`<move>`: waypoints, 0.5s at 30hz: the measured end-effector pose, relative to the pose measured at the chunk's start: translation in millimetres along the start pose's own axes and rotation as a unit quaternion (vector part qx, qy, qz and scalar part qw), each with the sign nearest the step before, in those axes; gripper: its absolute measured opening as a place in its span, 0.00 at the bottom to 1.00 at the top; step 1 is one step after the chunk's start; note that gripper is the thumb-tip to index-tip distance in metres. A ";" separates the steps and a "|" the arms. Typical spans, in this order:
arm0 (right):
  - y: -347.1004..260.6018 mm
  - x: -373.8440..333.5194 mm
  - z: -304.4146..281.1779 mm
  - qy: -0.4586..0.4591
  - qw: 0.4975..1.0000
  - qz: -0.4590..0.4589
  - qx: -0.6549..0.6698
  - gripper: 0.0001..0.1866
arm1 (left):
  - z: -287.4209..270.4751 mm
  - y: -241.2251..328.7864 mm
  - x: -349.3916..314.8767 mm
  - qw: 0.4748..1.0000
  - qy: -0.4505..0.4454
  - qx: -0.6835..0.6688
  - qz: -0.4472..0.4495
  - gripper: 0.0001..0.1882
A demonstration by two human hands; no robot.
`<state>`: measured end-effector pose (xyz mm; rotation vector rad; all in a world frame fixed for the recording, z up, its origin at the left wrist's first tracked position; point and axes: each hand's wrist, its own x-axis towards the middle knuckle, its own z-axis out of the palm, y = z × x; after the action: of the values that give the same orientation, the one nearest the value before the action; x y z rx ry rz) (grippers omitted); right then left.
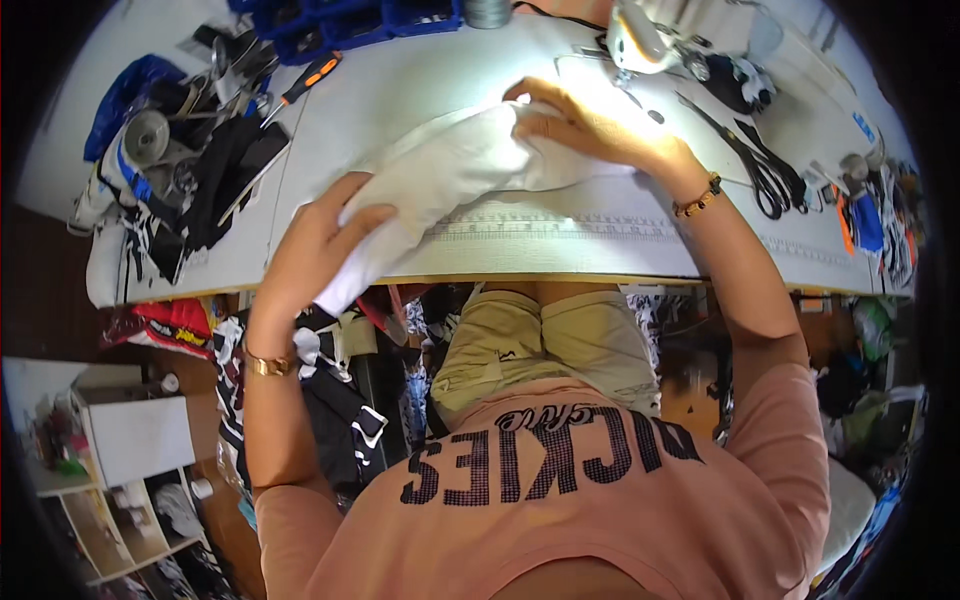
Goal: Sewing a zipper onto a white fabric piece using a sewing machine.
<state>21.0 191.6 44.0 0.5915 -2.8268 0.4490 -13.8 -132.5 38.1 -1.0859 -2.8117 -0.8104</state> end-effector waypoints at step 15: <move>-109.3 -154.3 91.7 0.061 0.687 0.155 0.707 0.27 | 78.0 114.3 -64.9 0.990 -0.037 -0.135 0.002 0.19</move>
<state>191.4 119.8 -55.8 0.1834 -1.8518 2.6106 120.3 -64.6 10.4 -1.1767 -2.8175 -1.2025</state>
